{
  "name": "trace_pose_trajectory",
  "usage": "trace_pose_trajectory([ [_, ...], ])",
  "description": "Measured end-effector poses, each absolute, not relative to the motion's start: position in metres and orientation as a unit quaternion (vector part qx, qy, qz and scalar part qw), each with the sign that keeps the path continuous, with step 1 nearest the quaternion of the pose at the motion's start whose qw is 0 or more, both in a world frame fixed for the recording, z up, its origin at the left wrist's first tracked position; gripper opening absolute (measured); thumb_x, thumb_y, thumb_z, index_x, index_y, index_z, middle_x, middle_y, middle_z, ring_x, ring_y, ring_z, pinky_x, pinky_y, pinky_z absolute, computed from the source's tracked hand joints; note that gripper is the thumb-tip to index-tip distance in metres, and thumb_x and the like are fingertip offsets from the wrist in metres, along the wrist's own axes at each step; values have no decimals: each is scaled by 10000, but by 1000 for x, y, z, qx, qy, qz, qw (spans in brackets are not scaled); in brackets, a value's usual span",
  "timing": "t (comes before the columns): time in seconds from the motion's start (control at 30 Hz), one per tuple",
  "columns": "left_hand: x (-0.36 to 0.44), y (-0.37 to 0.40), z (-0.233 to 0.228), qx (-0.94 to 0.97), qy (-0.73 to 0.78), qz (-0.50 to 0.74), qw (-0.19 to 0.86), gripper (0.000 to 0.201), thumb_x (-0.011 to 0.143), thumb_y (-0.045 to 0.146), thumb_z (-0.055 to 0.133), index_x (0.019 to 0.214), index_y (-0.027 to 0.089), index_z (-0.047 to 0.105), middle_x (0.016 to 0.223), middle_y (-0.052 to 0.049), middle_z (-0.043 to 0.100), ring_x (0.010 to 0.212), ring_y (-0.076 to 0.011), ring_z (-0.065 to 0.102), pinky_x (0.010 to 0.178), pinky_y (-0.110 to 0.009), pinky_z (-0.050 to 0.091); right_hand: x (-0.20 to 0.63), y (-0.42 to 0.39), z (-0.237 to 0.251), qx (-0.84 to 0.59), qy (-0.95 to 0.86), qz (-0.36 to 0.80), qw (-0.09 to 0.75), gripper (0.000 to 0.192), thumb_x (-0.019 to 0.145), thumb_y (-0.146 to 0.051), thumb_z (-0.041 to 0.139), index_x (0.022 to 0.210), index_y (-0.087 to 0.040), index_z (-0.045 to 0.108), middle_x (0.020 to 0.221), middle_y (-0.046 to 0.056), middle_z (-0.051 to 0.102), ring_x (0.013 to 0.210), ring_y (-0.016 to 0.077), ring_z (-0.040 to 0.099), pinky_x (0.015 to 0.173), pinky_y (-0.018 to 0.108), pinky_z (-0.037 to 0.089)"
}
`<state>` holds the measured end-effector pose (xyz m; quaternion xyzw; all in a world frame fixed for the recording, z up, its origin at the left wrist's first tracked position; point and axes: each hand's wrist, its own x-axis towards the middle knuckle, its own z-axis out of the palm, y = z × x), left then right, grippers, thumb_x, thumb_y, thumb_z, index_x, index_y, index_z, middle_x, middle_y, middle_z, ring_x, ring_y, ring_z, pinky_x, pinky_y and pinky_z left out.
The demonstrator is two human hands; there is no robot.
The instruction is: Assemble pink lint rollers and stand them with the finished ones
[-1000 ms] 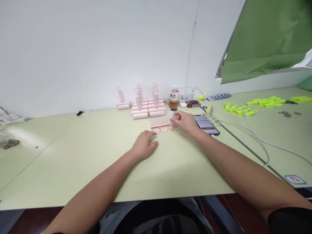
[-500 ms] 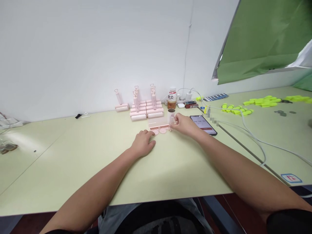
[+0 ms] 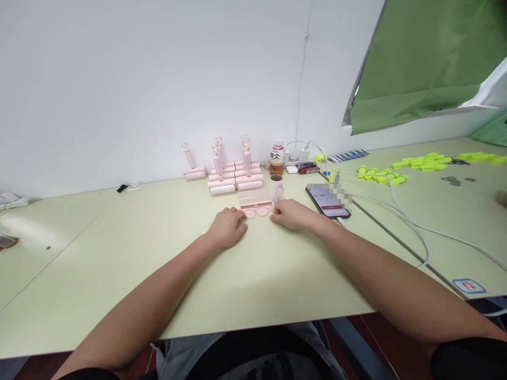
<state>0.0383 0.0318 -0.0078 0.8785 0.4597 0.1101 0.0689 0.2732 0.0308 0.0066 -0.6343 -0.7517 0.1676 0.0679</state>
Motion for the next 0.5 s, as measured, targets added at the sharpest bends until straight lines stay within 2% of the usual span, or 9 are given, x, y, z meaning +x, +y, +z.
trace_pose_trajectory([
  [0.07, 36, 33, -6, 874, 461, 124, 89, 289, 852, 364, 515, 1044, 216, 673, 1018, -72, 680, 945, -259, 603, 805, -361, 465, 271, 30, 7, -630, -756, 166, 62, 212, 813, -332, 575, 663, -183, 563, 754, 52, 645, 659, 163, 549, 544, 263, 298],
  [0.17, 25, 48, 8, 838, 500, 171, 135, 305, 872, 438, 480, 856, 207, 677, 857, -40, 694, 792, -214, 623, 693, -313, 454, 270, 25, 12, -625, -760, 173, 40, 260, 828, -362, 560, 640, -182, 547, 699, 48, 623, 620, 161, 529, 526, 267, 284],
  [0.23, 10, 73, 26, 789, 556, 232, 120, 331, 881, 449, 455, 794, 195, 649, 774, -35, 678, 746, -210, 618, 685, -314, 449, 267, 21, 15, -622, -761, 184, 22, 285, 831, -382, 555, 626, -184, 541, 663, 45, 609, 583, 159, 512, 513, 271, 275],
  [0.33, -22, 131, 60, 700, 631, 331, 43, 221, 827, 316, 518, 974, 189, 624, 976, -77, 680, 909, -256, 622, 827, -372, 459, 262, 13, 18, -615, -763, 200, 5, 297, 828, -395, 558, 617, -187, 547, 644, 40, 602, 561, 156, 500, 511, 274, 270],
  [0.4, -43, 173, 82, 672, 648, 360, 3, 373, 727, 221, 609, 1096, 176, 570, 1163, -145, 616, 1079, -326, 568, 944, -458, 418, 259, 7, 18, -605, -768, 210, 6, 300, 831, -408, 554, 624, -191, 553, 649, 36, 599, 563, 155, 495, 514, 275, 269],
  [0.47, -59, 207, 97, 668, 632, 393, 3, 467, 636, 130, 665, 1084, 175, 541, 1324, -175, 515, 1251, -379, 442, 1062, -541, 311, 256, 2, 18, -591, -774, 228, 12, 299, 837, -412, 546, 632, -194, 550, 652, 31, 595, 555, 151, 482, 512, 277, 266],
  [0.5, -64, 219, 102, 664, 626, 408, 28, 469, 604, 88, 680, 1040, 180, 533, 1376, -160, 477, 1311, -385, 373, 1105, -576, 242, 256, 0, 17, -583, -776, 238, 13, 296, 838, -409, 544, 634, -195, 545, 652, 29, 594, 549, 149, 476, 510, 278, 265],
])
